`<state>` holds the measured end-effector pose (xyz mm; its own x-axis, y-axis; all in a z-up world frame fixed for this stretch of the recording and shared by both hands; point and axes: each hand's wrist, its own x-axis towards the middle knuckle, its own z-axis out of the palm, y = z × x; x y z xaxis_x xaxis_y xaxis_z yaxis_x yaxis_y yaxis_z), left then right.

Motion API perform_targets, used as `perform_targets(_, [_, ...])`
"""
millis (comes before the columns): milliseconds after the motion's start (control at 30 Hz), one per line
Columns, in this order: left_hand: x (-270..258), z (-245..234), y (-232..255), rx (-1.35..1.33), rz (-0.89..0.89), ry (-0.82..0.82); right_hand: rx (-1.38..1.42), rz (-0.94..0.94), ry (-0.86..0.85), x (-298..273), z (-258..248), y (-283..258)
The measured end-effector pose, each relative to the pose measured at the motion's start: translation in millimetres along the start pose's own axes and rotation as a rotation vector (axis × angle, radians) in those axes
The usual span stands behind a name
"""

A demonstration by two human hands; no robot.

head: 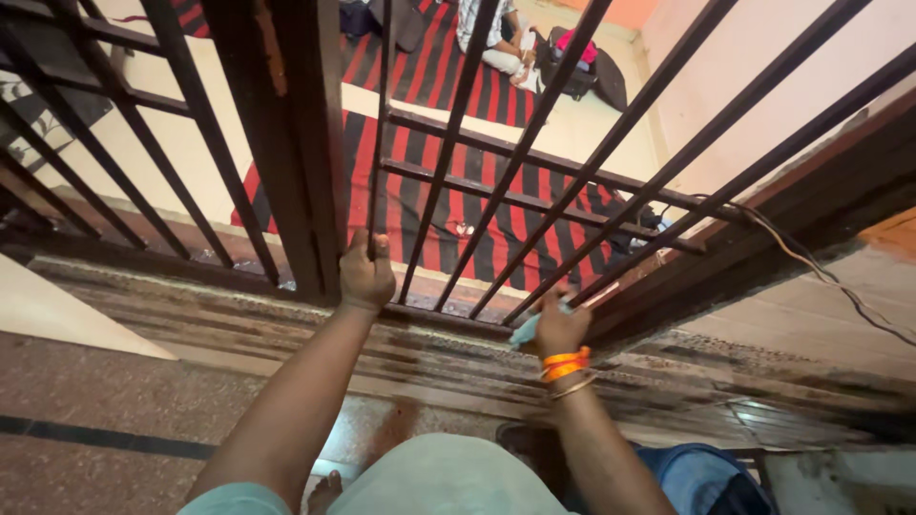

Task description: The person wipes the bars and the frame of a metal gate with a cloth.

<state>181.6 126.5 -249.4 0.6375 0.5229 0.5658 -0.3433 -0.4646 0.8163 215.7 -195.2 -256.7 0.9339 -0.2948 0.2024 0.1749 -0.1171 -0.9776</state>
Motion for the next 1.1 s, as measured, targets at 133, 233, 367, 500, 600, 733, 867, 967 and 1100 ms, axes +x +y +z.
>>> perform_targets(133, [-18.2,5.5,-29.7,0.084,-0.012,-0.019,0.036,-0.437,-0.116,22.9,-17.6,-113.0])
perform_targets(233, [-42.1,14.8,-50.9,0.135,-0.122,-0.007,0.288,-0.226,0.076,23.4,-11.6,-165.5])
perform_targets(367, [-47.6,16.9,-61.4,0.161,-0.164,0.02,0.324,-0.321,0.094,20.1,6.0,-138.5])
perform_targets(500, [-48.8,14.0,-61.8,0.175,-0.246,-0.044,0.319,-0.111,0.148,7.3,11.5,-42.9])
perform_targets(600, [-47.2,13.1,-59.6,0.158,-0.172,-0.024,0.176,0.039,0.076,-7.0,8.0,20.0])
perform_targets(733, [-42.9,9.0,-42.8,0.148,-0.218,-0.048,0.022,0.039,-0.038,1.7,-5.5,6.3])
perform_targets(867, [-25.7,-3.0,3.9,-0.072,-0.175,-0.019,0.174,-0.097,-0.028,19.5,-17.6,-103.6])
perform_targets(967, [21.5,-4.3,53.7,-0.062,-0.087,0.059,0.14,-0.197,-0.041,30.7,-21.8,-168.1])
perform_targets(1100, [72.5,-5.7,109.7,-0.369,-0.057,0.014,0.362,-0.237,0.028,28.3,-6.5,-142.2])
